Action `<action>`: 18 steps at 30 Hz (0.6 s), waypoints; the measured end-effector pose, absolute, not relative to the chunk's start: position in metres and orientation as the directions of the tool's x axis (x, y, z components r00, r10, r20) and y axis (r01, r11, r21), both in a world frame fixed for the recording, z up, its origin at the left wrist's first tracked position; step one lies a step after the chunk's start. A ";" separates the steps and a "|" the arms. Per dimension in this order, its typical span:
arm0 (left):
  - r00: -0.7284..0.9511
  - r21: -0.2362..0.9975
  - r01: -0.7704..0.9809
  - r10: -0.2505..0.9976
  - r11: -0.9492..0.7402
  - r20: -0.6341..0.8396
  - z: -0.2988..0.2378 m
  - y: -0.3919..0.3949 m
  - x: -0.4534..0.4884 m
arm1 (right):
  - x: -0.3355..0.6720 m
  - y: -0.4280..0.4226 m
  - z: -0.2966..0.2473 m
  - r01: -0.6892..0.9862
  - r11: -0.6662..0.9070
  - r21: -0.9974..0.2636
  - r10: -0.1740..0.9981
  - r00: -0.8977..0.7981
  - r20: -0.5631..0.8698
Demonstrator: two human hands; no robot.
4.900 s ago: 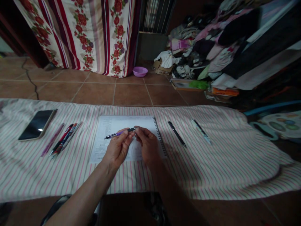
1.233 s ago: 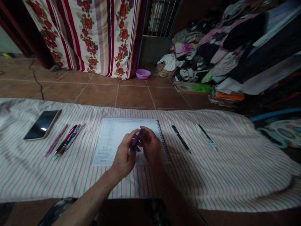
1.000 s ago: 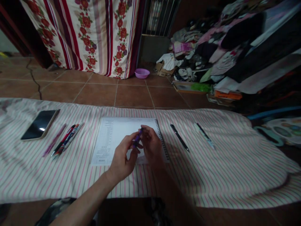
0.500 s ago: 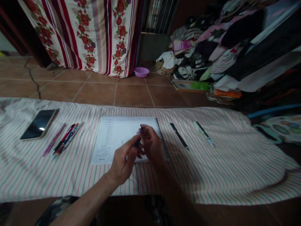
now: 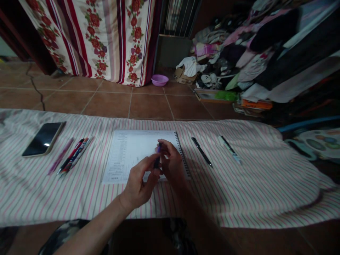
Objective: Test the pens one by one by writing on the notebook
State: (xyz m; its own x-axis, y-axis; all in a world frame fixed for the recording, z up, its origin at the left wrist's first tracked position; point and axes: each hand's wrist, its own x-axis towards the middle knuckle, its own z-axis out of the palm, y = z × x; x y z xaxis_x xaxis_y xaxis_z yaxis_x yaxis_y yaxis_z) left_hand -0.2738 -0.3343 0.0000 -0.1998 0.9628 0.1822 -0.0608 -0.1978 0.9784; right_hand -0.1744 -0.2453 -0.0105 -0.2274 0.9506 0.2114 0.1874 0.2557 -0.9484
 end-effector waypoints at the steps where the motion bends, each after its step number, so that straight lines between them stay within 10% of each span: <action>1: -0.195 0.978 -0.048 0.962 -0.202 0.190 0.000 -0.334 -0.274 | -0.174 -0.245 -0.011 0.191 0.263 -0.946 0.949 -0.227 0.218; 13: -0.131 0.899 0.225 0.903 -0.375 0.409 -0.010 -0.335 -0.273 | -0.173 -0.242 -0.014 0.166 0.285 -0.944 0.948 -0.193 0.252; 18: -0.146 0.843 0.453 0.909 -0.290 0.391 -0.015 -0.330 -0.273 | -0.175 -0.237 -0.017 -0.024 0.029 -0.999 0.989 -0.144 0.032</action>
State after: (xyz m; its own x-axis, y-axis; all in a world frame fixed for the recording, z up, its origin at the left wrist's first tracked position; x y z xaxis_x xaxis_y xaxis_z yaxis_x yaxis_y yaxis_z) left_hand -0.2728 -0.3299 -0.0154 -0.1456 0.9088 0.3909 0.4526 -0.2902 0.8432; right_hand -0.1749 -0.2369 -0.0172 -0.1439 0.9891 0.0324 -0.0235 0.0293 -0.9993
